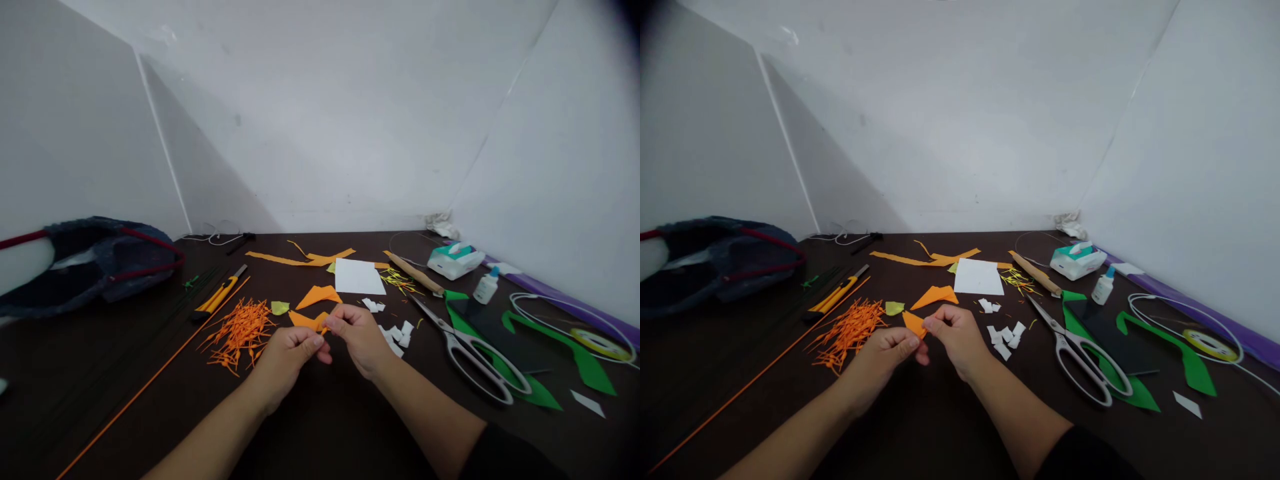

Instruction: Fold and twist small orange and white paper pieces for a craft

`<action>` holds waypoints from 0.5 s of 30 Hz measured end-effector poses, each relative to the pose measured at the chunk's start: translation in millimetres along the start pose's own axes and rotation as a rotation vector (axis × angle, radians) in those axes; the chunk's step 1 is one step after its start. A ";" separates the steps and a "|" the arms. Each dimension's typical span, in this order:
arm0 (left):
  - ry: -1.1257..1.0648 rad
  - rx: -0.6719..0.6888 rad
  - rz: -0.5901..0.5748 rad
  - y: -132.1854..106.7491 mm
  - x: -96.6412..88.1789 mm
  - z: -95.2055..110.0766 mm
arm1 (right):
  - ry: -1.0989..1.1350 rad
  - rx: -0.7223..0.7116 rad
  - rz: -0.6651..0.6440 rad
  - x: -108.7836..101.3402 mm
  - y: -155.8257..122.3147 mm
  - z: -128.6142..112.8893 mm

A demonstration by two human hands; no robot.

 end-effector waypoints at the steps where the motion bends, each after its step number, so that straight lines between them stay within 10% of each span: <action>1: 0.028 0.013 0.017 -0.2 -0.4 1.0 | -0.015 -0.009 0.024 -0.4 -0.1 -0.1; 15: -0.072 -0.016 -0.065 3.9 -8.4 2.5 | -0.097 -0.016 -0.015 6.7 -1.1 -3.3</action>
Point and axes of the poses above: each hand's wrist, its own y-axis towards the middle knuckle, its own x-axis out of the palm, z = x × y, the point moved 5 cm from there along y, towards the middle knuckle, and after that the axes turned 7 degrees about y, right-handed, at the moved point
